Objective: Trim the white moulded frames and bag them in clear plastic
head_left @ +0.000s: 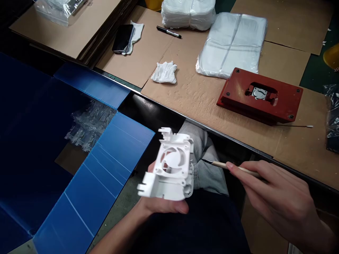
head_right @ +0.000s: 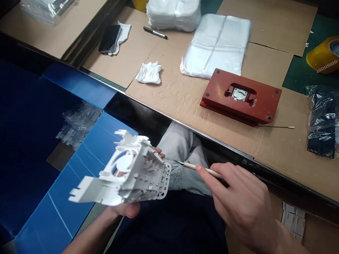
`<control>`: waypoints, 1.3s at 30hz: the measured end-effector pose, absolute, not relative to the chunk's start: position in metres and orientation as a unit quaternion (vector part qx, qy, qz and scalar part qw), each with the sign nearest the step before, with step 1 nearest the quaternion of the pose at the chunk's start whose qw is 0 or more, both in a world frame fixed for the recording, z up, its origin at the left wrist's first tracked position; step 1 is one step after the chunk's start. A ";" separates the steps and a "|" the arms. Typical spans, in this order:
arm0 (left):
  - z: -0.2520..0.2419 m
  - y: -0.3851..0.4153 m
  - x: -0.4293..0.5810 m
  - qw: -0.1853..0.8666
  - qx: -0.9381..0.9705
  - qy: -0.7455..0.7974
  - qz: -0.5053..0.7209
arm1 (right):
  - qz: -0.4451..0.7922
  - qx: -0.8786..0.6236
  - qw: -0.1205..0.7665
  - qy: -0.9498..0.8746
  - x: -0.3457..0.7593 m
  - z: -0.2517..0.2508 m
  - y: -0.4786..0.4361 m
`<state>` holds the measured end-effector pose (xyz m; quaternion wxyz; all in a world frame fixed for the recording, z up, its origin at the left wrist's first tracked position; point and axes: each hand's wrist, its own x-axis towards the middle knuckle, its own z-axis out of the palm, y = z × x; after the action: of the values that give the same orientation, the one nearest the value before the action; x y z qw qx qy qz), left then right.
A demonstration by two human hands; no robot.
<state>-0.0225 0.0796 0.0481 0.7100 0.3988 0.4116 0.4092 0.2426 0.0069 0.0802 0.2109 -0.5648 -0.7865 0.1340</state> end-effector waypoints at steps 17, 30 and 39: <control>0.066 0.107 -0.008 0.810 0.158 0.365 0.430 | 0.503 -0.708 0.325 -0.375 0.213 0.029 -0.002; 0.024 0.105 0.006 0.950 -0.129 0.234 0.159 | 0.284 -0.388 0.312 -0.819 0.227 0.066 0.063; 0.032 0.098 0.014 0.931 -0.144 0.287 0.174 | 0.375 -0.229 0.242 -0.865 0.205 0.077 0.089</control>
<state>0.0137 0.0983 0.0320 0.9311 -0.1436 0.2866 0.1741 0.2052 0.0890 0.0767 0.2424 -0.2287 -0.8650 0.3751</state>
